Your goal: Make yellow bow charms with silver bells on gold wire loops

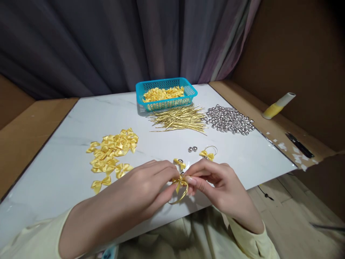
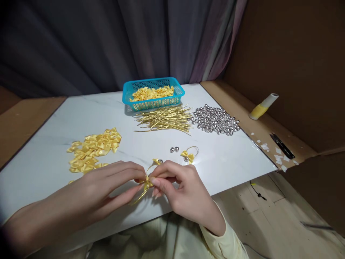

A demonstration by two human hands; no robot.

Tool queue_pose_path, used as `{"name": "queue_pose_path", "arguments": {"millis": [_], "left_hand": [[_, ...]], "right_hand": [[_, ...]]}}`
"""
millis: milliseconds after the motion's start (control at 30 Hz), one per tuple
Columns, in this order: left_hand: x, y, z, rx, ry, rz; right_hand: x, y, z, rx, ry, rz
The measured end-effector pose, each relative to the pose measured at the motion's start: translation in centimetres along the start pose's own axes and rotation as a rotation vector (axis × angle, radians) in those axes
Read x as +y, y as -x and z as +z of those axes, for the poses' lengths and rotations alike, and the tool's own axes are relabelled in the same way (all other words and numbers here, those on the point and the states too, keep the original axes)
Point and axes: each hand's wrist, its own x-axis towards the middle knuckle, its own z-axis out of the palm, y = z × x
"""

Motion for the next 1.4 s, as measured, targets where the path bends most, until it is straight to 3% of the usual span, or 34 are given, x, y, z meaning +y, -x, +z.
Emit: {"name": "queue_pose_path", "arguments": {"millis": [300,600,833,1067,1233,1400], "left_hand": [[-0.2,-0.2,-0.3,0.035,0.035,0.064],[-0.3,0.7,0.3,0.100,-0.178,0.154],[0.0,0.8,0.3,-0.017,-0.268,0.185],[-0.3,0.8,0.6,-0.020,-0.300,0.200],[-0.2,0.1,0.5,0.087,-0.120,0.090],[-0.5,-0.5,0.2,0.038,0.191,-0.102]], "right_hand": [[0.3,0.1,-0.4,-0.003,-0.034,-0.037],[0.3,0.0,-0.3,-0.072,-0.036,0.085],[0.5,-0.1,0.1,-0.099,-0.092,0.151],[0.6,0.0,0.1,-0.096,-0.108,0.173],[0.6,-0.1,0.2,-0.076,-0.100,0.145],[0.5,-0.1,0.1,-0.030,-0.109,0.153]]}}
